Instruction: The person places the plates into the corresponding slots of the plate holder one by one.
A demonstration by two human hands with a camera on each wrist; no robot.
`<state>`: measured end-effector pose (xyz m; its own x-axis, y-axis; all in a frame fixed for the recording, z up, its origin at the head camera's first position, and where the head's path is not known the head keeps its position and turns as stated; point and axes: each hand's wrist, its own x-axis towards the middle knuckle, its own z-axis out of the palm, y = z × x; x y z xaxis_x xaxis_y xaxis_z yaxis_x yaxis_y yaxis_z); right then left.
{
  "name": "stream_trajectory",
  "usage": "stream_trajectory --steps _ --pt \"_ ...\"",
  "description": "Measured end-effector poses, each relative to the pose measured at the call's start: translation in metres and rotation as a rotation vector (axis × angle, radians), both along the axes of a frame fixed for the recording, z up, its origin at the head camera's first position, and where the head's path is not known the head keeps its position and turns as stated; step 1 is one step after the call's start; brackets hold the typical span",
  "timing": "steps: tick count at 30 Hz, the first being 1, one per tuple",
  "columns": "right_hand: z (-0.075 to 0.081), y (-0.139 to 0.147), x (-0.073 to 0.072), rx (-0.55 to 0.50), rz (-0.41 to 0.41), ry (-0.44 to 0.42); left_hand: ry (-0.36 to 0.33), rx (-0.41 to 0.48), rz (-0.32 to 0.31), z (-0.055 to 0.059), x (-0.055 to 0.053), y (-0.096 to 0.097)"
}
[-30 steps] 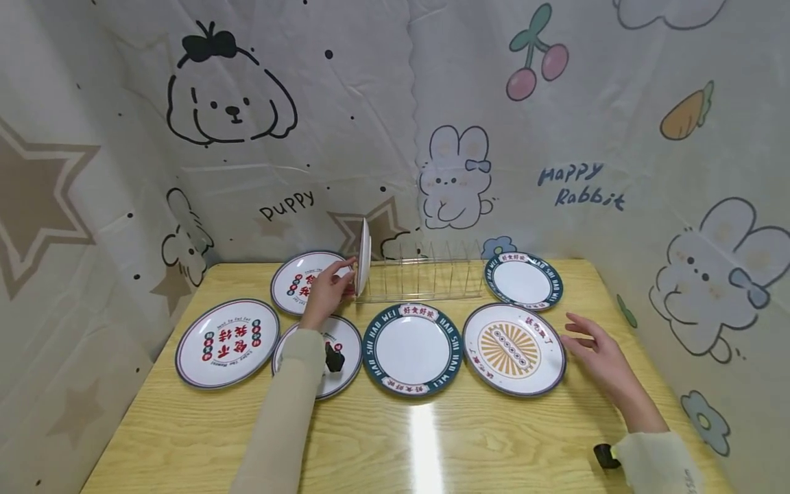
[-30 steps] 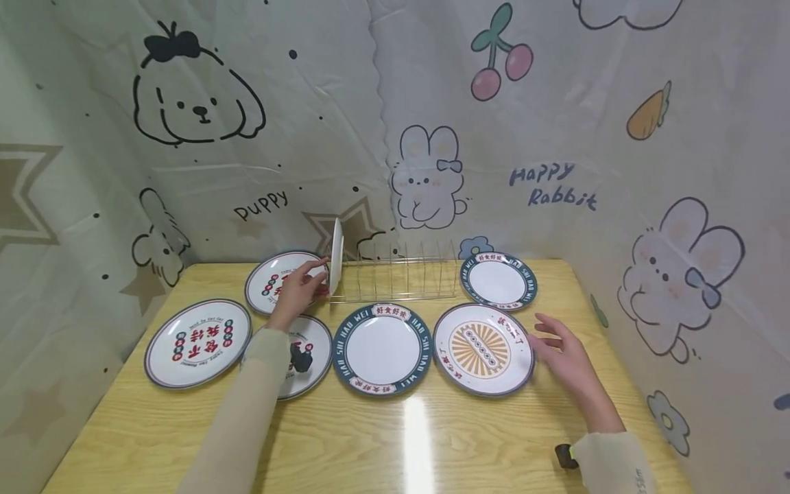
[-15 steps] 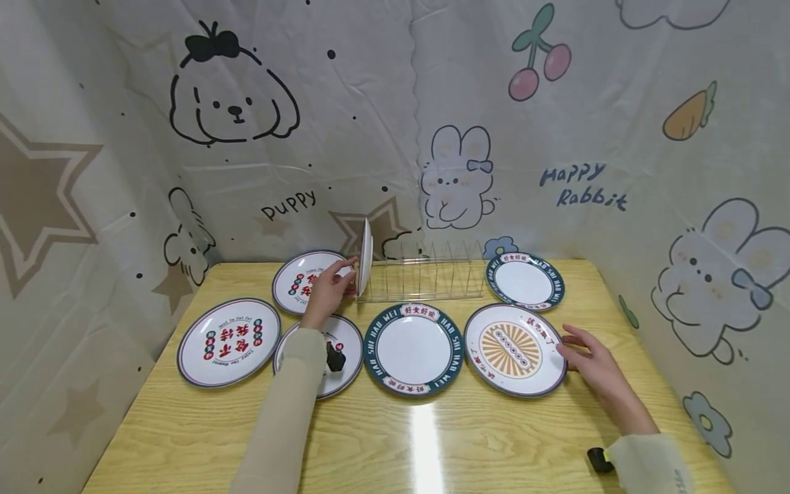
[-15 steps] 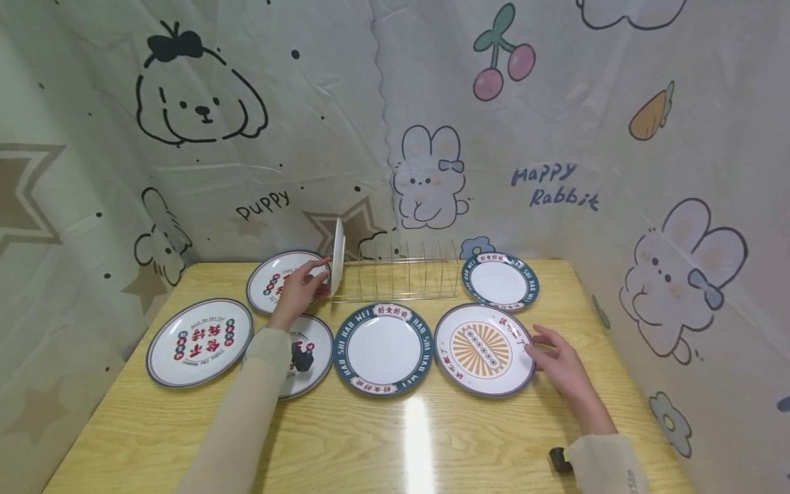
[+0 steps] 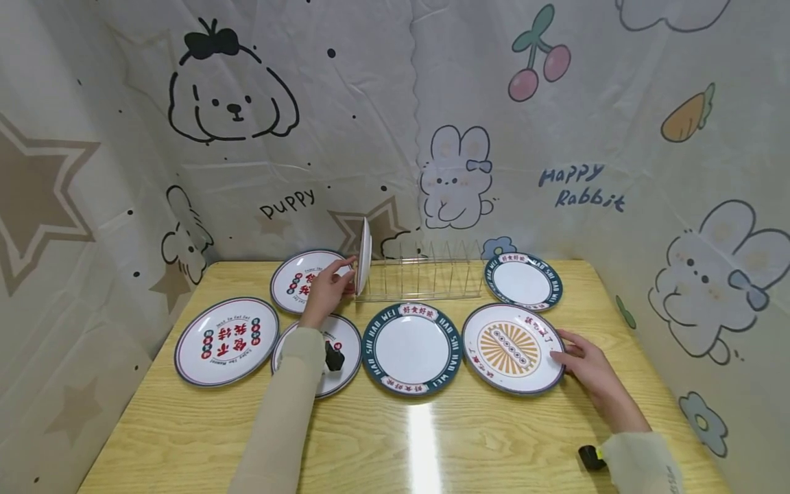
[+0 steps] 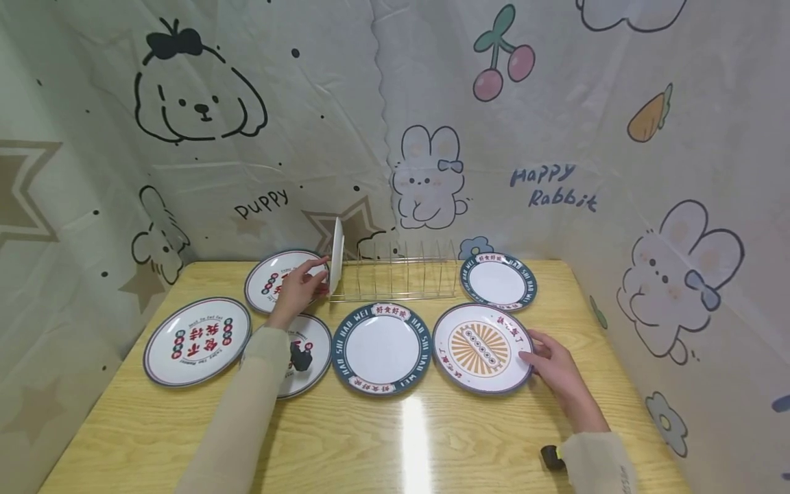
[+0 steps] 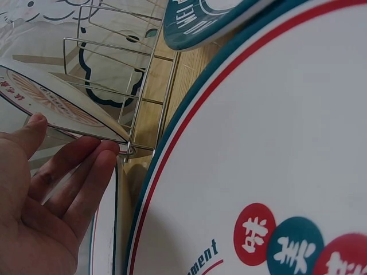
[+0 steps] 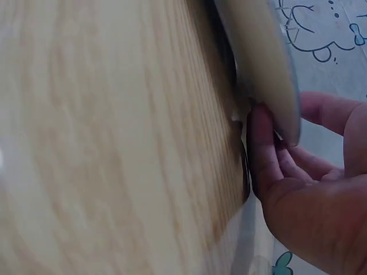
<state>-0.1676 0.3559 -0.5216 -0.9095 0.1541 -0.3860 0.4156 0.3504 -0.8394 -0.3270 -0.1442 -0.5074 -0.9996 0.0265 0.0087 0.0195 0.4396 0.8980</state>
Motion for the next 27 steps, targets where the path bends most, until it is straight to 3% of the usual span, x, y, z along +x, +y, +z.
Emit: stream_trajectory --steps 6,13,20,27 --pt "-0.003 0.001 0.004 -0.087 -0.009 -0.031 -0.001 0.008 0.0 -0.001 0.0 0.0" --pt "-0.003 0.002 0.01 -0.329 0.047 0.061 0.007 0.011 -0.001 -0.001 0.0 0.0" --pt "-0.006 0.005 0.017 -0.593 0.219 0.159 0.009 0.01 0.001 -0.001 0.0 -0.001" --pt "-0.012 0.004 0.02 -0.704 0.332 0.23 0.007 0.007 0.004 0.0 0.001 0.0"
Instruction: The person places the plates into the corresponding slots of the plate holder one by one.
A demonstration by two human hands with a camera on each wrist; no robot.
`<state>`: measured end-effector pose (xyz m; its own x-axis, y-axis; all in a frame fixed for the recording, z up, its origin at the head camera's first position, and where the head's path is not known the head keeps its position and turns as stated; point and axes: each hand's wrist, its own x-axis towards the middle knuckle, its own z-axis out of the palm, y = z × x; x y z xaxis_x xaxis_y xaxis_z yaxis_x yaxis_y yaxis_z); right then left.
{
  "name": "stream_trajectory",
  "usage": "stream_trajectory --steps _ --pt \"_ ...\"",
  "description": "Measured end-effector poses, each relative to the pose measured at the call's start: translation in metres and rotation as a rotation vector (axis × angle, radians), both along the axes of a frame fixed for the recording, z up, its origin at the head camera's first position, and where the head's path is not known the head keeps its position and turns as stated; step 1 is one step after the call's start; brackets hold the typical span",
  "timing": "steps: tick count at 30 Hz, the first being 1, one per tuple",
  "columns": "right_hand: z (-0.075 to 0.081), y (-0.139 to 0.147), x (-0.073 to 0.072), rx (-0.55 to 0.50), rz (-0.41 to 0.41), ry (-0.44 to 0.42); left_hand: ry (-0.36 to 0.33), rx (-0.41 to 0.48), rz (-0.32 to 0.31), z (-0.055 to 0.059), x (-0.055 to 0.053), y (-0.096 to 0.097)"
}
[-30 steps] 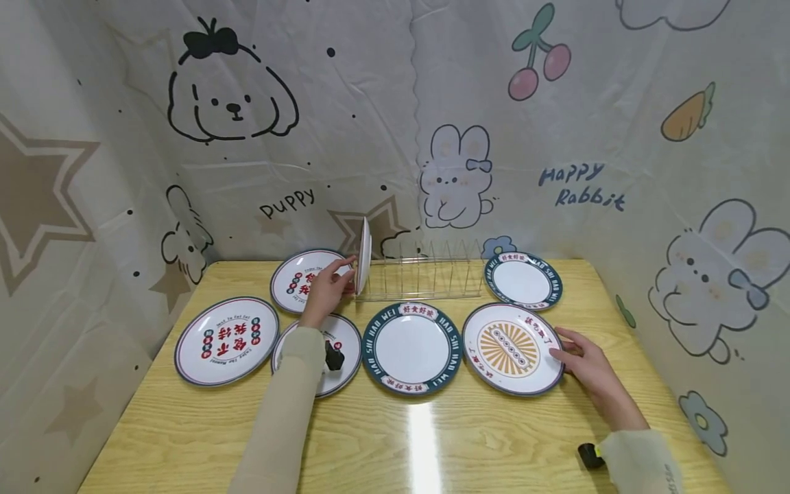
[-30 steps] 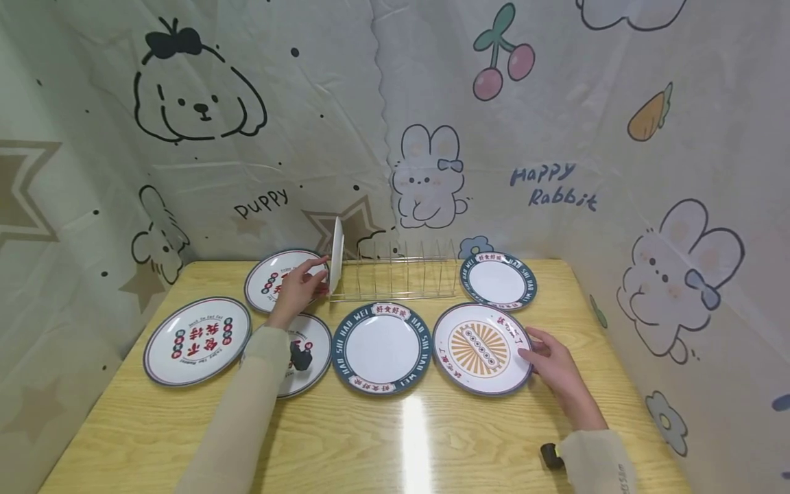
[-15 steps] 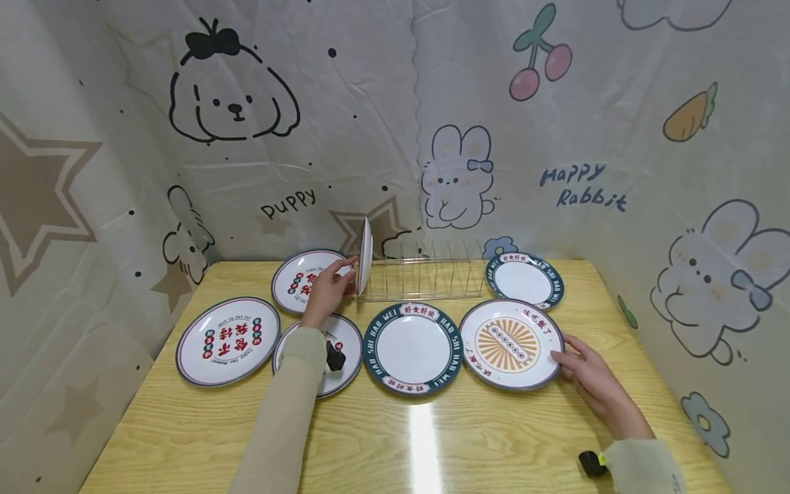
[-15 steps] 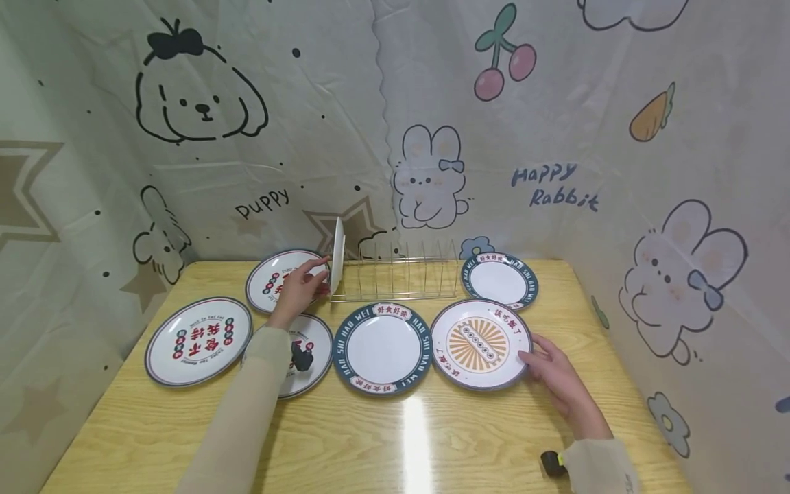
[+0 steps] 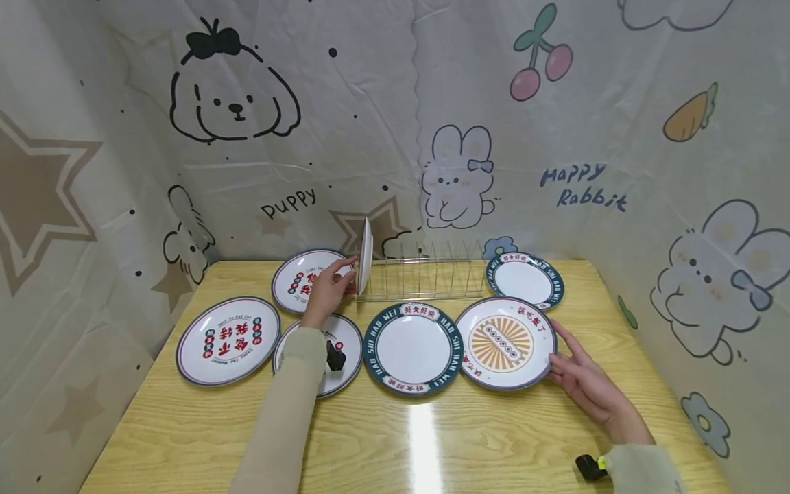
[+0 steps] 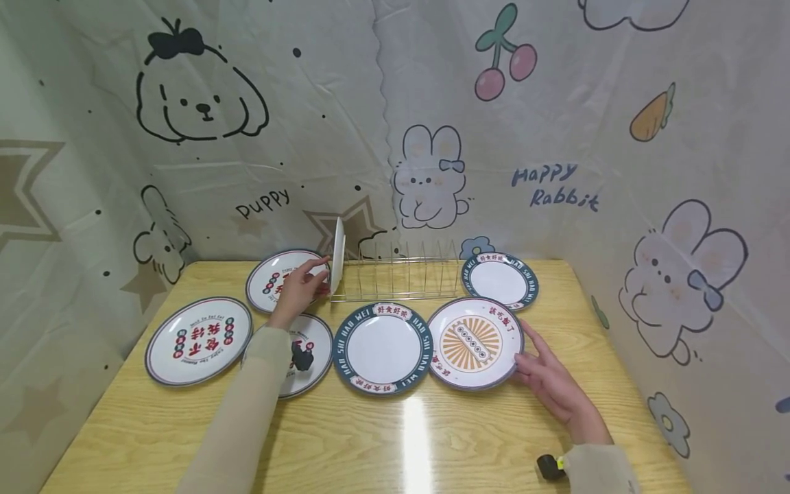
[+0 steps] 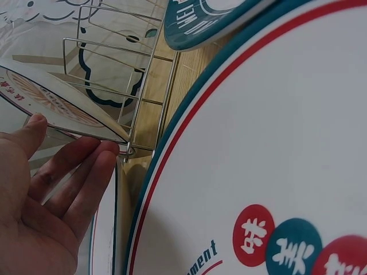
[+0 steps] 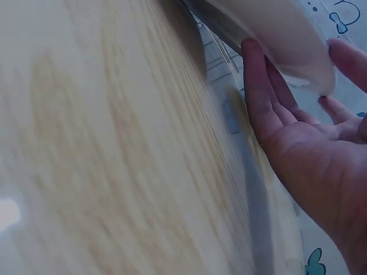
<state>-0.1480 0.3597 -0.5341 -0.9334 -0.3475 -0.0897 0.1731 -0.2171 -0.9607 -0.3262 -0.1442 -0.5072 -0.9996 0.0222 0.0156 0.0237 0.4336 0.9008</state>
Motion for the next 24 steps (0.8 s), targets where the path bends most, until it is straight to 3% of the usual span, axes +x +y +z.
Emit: stream_trajectory --steps 11,24 --pt "0.004 -0.005 0.004 -0.044 -0.026 0.036 0.002 -0.006 0.003 0.001 -0.001 0.001" --pt "0.021 -0.001 0.009 0.056 -0.141 0.135 -0.007 0.008 -0.001 0.0 0.001 0.0"
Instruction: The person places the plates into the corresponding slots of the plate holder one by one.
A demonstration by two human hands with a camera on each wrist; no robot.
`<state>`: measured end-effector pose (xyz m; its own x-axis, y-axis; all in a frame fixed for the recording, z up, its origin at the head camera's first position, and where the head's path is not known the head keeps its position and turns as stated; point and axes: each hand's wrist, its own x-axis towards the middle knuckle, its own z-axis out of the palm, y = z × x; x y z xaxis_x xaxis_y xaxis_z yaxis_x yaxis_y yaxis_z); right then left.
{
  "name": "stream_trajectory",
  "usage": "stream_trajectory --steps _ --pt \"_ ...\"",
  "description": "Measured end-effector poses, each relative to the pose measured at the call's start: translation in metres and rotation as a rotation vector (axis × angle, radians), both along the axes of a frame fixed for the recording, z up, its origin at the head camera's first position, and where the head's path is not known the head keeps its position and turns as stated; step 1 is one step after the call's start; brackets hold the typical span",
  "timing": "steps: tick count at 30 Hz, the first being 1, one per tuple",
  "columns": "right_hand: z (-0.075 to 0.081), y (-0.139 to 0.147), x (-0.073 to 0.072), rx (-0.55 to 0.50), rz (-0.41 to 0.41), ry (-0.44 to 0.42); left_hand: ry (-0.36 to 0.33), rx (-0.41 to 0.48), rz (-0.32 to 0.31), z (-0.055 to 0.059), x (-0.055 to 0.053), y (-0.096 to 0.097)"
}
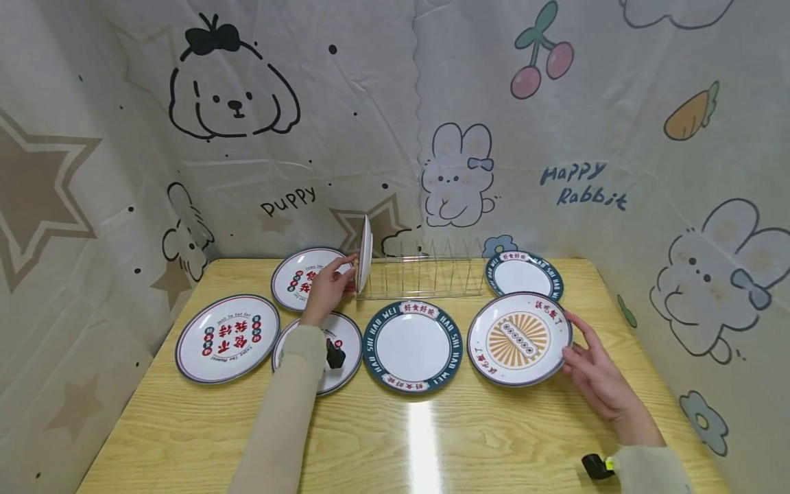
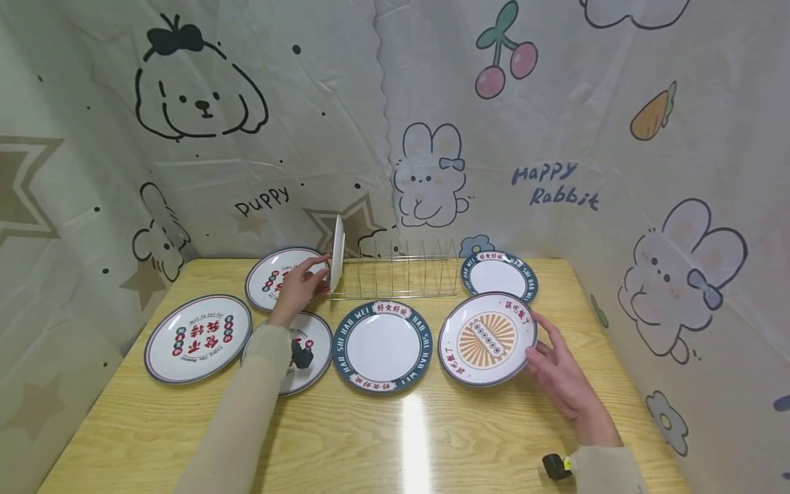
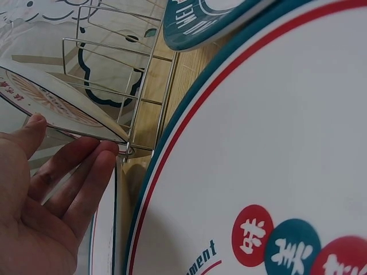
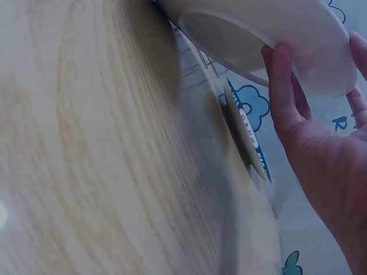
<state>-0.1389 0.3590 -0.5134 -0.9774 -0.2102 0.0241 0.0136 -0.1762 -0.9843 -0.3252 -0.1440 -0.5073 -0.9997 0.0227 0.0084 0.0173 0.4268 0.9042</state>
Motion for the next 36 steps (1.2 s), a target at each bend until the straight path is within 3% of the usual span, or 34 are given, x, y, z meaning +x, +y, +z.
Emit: stream_trajectory --steps 11,18,27,36 --pt "0.021 0.002 0.003 0.04 -0.05 0.096 0.0 0.001 -0.006 0.004 -0.001 0.002" --pt "0.035 -0.001 -0.006 0.051 -0.043 0.193 -0.003 0.0 -0.009 0.002 -0.003 0.0" --pt "0.059 -0.02 -0.014 0.067 -0.071 0.243 0.023 -0.027 0.005 0.002 0.0 0.003" --pt "0.078 -0.044 -0.033 0.111 -0.05 0.276 0.087 -0.063 0.013 -0.003 0.002 0.007"
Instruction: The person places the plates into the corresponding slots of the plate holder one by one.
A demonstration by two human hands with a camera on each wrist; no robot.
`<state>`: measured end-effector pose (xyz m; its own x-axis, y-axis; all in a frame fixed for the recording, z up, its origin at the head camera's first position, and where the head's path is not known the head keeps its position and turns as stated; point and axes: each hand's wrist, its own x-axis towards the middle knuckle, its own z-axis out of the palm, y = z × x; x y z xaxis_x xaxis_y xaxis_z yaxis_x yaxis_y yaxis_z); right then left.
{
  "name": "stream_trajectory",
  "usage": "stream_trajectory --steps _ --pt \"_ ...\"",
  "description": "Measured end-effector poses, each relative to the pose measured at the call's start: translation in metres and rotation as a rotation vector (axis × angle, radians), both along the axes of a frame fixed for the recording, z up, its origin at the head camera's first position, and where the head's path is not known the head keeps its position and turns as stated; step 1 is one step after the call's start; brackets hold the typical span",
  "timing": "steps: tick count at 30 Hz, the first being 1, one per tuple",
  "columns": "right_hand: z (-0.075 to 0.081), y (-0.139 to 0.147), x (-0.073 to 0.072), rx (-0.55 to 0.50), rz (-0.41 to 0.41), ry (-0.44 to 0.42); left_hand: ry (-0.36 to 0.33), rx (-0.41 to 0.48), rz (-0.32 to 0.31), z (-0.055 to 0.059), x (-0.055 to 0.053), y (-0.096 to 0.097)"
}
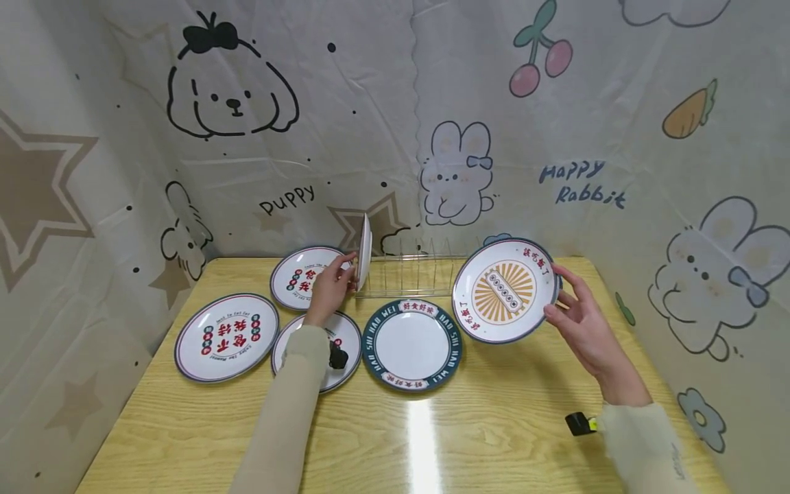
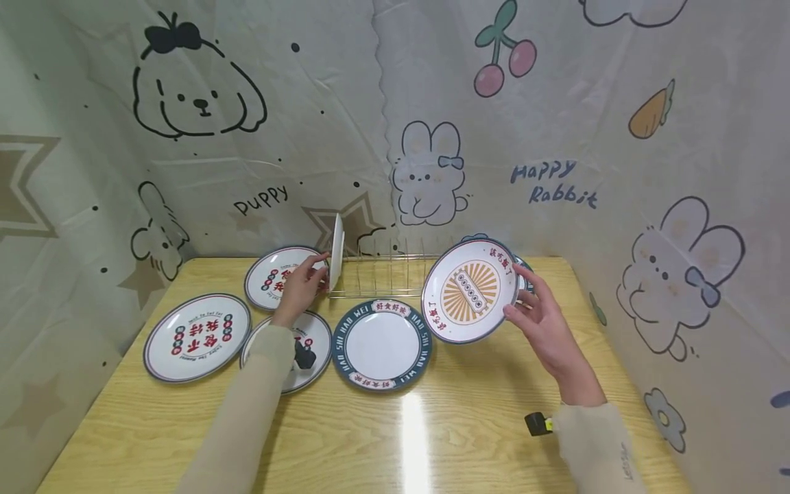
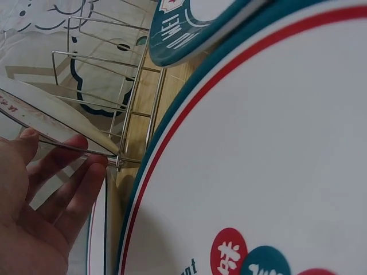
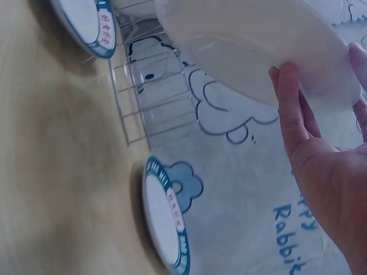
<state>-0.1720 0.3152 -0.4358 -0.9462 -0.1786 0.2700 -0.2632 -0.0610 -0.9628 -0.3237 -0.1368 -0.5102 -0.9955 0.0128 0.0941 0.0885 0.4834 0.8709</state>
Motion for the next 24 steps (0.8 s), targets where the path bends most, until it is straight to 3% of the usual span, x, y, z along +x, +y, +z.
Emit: stream_trajectory --steps 6,11,20,24 --pt "0.014 -0.022 -0.023 0.03 0.006 -0.01 0.028 -0.032 -0.006 -0.003 -0.001 -0.001" --pt "0.026 -0.045 -0.044 0.048 0.007 -0.026 0.028 -0.007 -0.014 -0.006 -0.002 -0.003" --pt "0.049 -0.095 -0.084 0.205 -0.036 -0.064 -0.003 0.019 -0.005 -0.006 -0.001 -0.002" --pt "0.058 -0.119 -0.097 0.221 -0.038 -0.114 0.003 0.036 -0.009 -0.008 0.0 -0.003"
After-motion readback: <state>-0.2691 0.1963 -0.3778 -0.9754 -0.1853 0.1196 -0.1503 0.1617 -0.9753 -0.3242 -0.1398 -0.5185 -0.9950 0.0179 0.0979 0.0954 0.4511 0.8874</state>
